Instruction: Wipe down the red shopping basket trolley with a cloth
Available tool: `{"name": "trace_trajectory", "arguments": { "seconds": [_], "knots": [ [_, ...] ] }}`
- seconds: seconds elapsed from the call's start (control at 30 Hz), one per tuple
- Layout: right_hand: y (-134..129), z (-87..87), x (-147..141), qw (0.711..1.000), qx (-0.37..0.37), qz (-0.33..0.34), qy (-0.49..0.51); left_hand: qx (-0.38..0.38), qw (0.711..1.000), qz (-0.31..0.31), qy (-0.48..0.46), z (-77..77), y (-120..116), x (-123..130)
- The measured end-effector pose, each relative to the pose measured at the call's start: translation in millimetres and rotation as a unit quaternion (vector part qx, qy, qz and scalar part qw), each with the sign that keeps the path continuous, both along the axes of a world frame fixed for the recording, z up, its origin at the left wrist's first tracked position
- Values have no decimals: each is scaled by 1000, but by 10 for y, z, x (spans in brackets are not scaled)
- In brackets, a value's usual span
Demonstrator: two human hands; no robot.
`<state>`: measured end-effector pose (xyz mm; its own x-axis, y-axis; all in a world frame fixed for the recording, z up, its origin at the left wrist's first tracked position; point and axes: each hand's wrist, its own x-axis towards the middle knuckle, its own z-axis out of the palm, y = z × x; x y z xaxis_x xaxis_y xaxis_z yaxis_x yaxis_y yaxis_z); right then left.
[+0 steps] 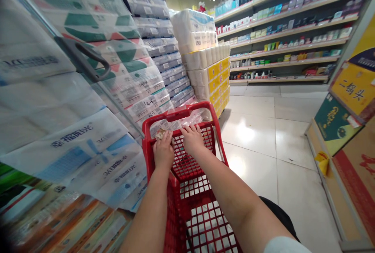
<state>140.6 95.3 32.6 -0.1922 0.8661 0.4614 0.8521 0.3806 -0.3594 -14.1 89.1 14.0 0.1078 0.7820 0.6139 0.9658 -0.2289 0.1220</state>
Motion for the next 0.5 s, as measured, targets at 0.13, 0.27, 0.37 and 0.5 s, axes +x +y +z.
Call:
{"name": "trace_trajectory", "arguments": {
  "seconds": [0.13, 0.27, 0.37, 0.5],
  "knots": [
    [16, -16, -4, 1000, 0, -1, -1, 5, 996, 91, -17, -38, -15, 48],
    [16, -23, -6, 1000, 5, -4, 2, 19, 993, 102, -61, -88, 13, 67],
    [8, -19, -6, 1000, 8, -4, 3, 12, 996, 73, -51, -89, 37, 54],
    [4, -12, -6, 1000, 0, -3, -2, -35, 999, 25, 9, -57, 39, 26]
  ]
}}
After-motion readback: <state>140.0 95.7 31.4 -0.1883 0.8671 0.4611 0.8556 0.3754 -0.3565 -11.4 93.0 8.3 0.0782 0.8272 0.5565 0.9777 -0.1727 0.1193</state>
